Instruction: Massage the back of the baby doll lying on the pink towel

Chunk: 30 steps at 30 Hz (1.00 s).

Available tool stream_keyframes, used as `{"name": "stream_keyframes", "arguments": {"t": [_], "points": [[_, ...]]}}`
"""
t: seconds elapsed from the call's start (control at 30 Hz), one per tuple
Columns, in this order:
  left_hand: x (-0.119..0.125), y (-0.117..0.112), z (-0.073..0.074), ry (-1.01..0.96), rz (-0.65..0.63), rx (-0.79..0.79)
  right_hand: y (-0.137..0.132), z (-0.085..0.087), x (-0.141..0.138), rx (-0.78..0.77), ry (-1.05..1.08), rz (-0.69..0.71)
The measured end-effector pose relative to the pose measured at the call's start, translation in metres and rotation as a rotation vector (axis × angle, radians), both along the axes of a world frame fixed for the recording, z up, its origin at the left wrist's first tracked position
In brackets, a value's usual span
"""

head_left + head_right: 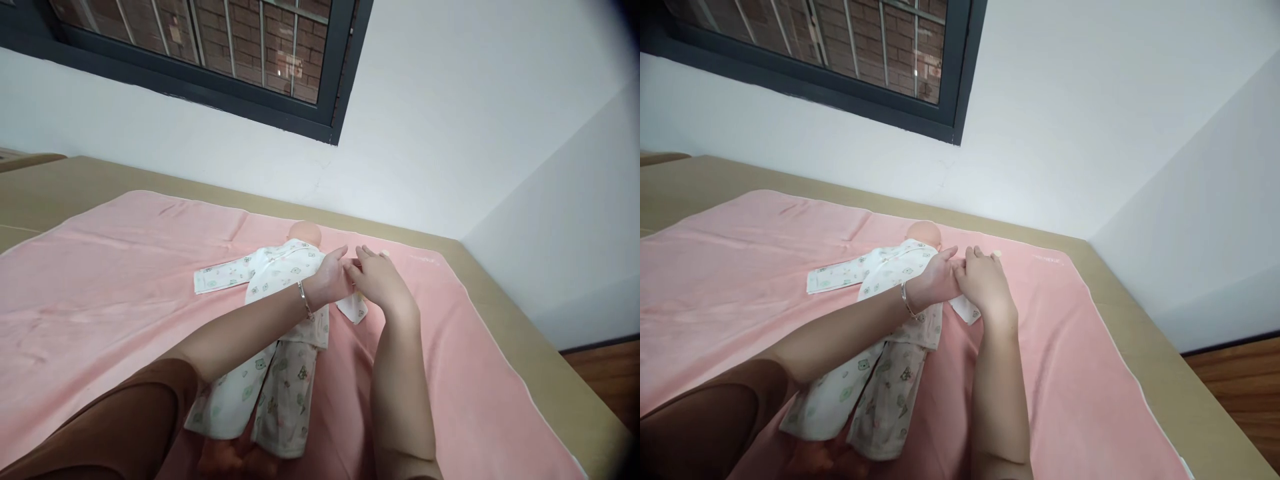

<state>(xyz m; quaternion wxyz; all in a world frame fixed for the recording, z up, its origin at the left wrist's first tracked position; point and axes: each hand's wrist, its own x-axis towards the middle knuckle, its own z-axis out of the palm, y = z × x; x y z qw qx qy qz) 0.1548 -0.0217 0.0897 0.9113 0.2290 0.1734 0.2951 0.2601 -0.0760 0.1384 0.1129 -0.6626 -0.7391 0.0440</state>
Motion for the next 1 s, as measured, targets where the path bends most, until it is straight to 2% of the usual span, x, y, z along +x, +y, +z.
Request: {"name": "stream_keyframes", "arguments": {"t": [0.17,0.23,0.33,0.43,0.57,0.7,0.77,0.87,1.0], "points": [[0.001,0.003,-0.001,0.032,0.066,-0.069,0.003,0.001,0.012,0.176,0.224,-0.089],[0.001,0.004,0.0,0.031,0.06,-0.082,0.005,-0.002,0.015,0.151,0.206,-0.119],[-0.001,0.006,0.002,-0.009,0.022,-0.075,0.008,-0.008,0.012,0.026,0.1,-0.134],[-0.005,0.004,0.004,-0.039,0.005,-0.065,0.009,-0.01,0.008,0.012,0.05,-0.144],[-0.023,-0.017,0.008,0.024,0.011,-0.033,0.006,-0.008,0.012,-0.047,0.034,-0.096],[-0.055,-0.049,0.018,0.193,0.017,0.054,0.001,-0.003,0.017,-0.131,0.152,-0.044],[-0.07,-0.061,0.025,0.222,0.013,0.039,-0.002,-0.001,0.015,-0.095,0.217,-0.069],[-0.087,-0.069,0.035,0.215,0.048,0.03,-0.009,0.004,0.002,0.06,0.28,-0.066],[-0.103,-0.075,0.046,0.176,0.124,0.075,-0.03,0.011,-0.034,0.18,0.339,0.153]]}}
